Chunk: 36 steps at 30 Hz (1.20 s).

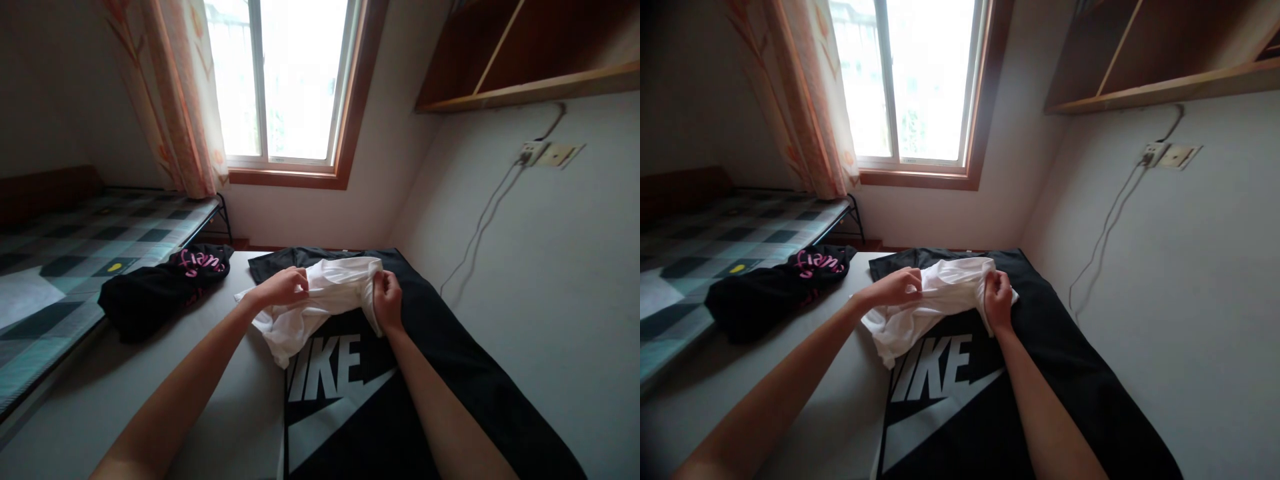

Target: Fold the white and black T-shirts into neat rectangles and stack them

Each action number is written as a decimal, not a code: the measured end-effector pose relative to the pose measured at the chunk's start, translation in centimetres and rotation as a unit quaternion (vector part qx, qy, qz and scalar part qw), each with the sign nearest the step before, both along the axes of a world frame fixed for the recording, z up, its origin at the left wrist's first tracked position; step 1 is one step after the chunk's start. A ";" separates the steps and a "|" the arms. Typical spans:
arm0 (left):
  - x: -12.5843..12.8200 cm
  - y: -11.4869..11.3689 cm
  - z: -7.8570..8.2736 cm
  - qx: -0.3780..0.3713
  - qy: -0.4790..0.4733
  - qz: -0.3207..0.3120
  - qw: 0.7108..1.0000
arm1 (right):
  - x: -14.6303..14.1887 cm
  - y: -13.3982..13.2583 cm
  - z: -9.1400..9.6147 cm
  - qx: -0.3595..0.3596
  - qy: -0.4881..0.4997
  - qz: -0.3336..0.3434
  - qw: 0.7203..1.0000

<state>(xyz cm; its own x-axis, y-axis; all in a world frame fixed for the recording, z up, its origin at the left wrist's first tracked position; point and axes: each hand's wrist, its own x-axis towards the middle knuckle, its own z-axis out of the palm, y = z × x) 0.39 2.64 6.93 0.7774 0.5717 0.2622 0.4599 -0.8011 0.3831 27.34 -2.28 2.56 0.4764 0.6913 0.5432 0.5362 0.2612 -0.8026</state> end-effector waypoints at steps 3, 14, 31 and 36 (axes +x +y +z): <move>0.4 -0.7 0.6 -0.059 -0.027 -0.026 0.998 | 1.1 0.3 0.1 0.008 0.086 -0.019 0.996; 1.4 -0.2 -3.2 -0.013 -0.063 0.229 0.971 | 0.6 0.1 0.0 -0.028 0.066 0.038 0.997; 0.1 0.7 -2.1 -0.122 -0.109 0.262 0.951 | 0.3 0.3 -0.4 -0.049 0.043 0.081 0.995; -1.3 0.6 -0.2 -0.267 -0.185 0.174 0.930 | 0.3 0.3 -0.7 -0.044 0.023 0.094 0.994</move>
